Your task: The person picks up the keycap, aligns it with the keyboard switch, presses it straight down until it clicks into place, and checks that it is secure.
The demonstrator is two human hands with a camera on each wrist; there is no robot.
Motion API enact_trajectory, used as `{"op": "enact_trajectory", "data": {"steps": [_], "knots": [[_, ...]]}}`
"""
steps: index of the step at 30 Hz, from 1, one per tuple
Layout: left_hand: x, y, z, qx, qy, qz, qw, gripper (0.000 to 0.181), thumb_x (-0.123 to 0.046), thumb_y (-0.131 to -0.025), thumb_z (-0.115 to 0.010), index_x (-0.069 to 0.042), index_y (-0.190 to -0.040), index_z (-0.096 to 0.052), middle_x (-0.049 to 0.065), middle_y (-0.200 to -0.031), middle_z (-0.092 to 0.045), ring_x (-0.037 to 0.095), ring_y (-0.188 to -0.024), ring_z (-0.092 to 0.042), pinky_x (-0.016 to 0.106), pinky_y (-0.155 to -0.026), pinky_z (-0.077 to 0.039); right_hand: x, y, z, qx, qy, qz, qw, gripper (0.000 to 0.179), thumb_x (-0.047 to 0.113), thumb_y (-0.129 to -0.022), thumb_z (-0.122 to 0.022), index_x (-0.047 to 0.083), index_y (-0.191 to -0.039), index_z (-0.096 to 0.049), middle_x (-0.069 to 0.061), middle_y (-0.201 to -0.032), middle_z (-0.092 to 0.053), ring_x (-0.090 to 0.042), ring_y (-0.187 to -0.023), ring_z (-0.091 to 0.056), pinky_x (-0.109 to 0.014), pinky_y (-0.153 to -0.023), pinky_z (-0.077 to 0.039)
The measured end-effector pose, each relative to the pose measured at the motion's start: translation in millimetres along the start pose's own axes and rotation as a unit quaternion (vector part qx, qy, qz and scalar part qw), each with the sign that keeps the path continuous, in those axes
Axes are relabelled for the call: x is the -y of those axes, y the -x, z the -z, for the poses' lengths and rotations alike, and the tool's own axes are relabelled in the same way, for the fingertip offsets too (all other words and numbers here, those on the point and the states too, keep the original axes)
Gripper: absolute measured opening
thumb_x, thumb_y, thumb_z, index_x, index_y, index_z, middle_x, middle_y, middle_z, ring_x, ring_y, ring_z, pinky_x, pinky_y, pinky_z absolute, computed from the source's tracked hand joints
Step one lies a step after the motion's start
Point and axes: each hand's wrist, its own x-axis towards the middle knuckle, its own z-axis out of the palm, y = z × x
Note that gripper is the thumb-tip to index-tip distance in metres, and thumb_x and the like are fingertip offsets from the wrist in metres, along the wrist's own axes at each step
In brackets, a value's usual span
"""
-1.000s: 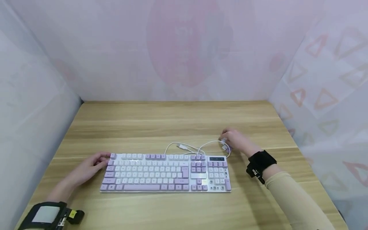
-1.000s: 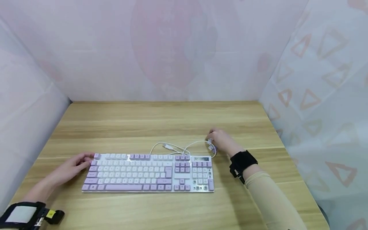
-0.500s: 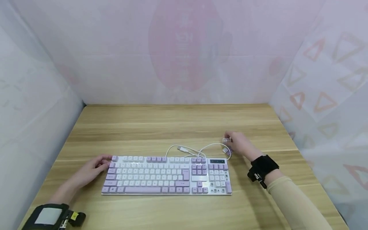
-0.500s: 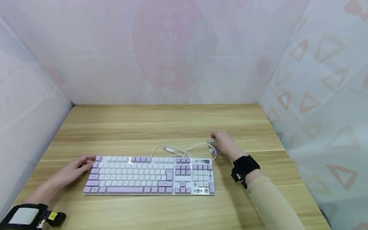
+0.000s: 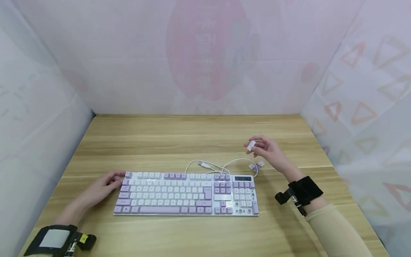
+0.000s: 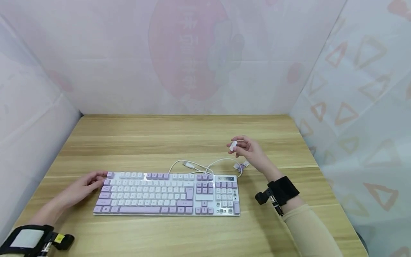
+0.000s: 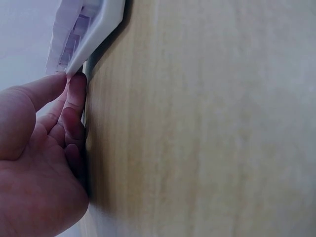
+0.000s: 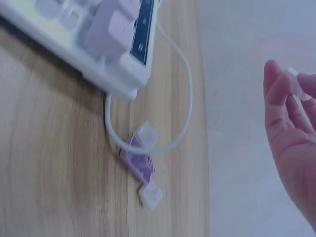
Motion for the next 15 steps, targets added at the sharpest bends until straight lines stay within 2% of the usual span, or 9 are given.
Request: {"op": "enact_trajectory", "data": {"steps": [2, 8, 13, 15], "knots": [[-0.5, -0.3, 0.1, 0.001, 0.000, -0.001, 1.0000, 0.048, -0.039, -0.106, -0.046, -0.007, -0.141, -0.049, 0.010, -0.115, -0.061, 0.022, -0.100, -0.051, 0.023, -0.077, -0.040, 2.1, 2.2, -0.8, 0.014, -0.037, 0.007, 0.9992, 0.034, 0.008, -0.101, -0.057, -0.006, -0.130, -0.048, -0.007, -0.121, -0.066, -0.012, -0.102, -0.070, -0.028, -0.082, -0.056], [-0.7, -0.4, 0.0, 0.003, -0.001, -0.003, 1.0000, 0.049, -0.040, -0.106, -0.046, -0.007, -0.141, -0.049, 0.010, -0.115, -0.061, 0.022, -0.101, -0.051, 0.025, -0.079, -0.040, 10.4, 7.0, -7.2, 0.043, -0.096, 0.004, 0.9945, 0.023, 0.004, -0.098, -0.060, 0.000, -0.121, -0.056, -0.017, -0.121, -0.063, -0.017, -0.110, -0.068, -0.029, -0.090, -0.055], [-1.5, -0.3, 0.4, 0.005, 0.002, 0.000, 1.0000, 0.049, -0.040, -0.106, -0.046, -0.007, -0.142, -0.049, 0.011, -0.116, -0.061, 0.023, -0.102, -0.051, 0.025, -0.080, -0.040, 19.2, 9.8, -15.3, 0.052, -0.096, -0.011, 0.9940, 0.020, 0.002, -0.096, -0.063, 0.002, -0.116, -0.059, -0.007, -0.118, -0.068, -0.016, -0.108, -0.070, -0.030, -0.089, -0.056], [-2.4, -0.1, 0.9, 0.005, 0.003, 0.001, 1.0000, 0.049, -0.040, -0.106, -0.046, -0.008, -0.142, -0.049, 0.011, -0.116, -0.061, 0.023, -0.102, -0.051, 0.024, -0.079, -0.040, 22.3, 11.5, -18.6, 0.050, -0.077, -0.013, 0.9956, 0.020, 0.001, -0.094, -0.065, 0.001, -0.112, -0.059, -0.004, -0.115, -0.070, -0.015, -0.107, -0.071, -0.029, -0.086, -0.057]]}}
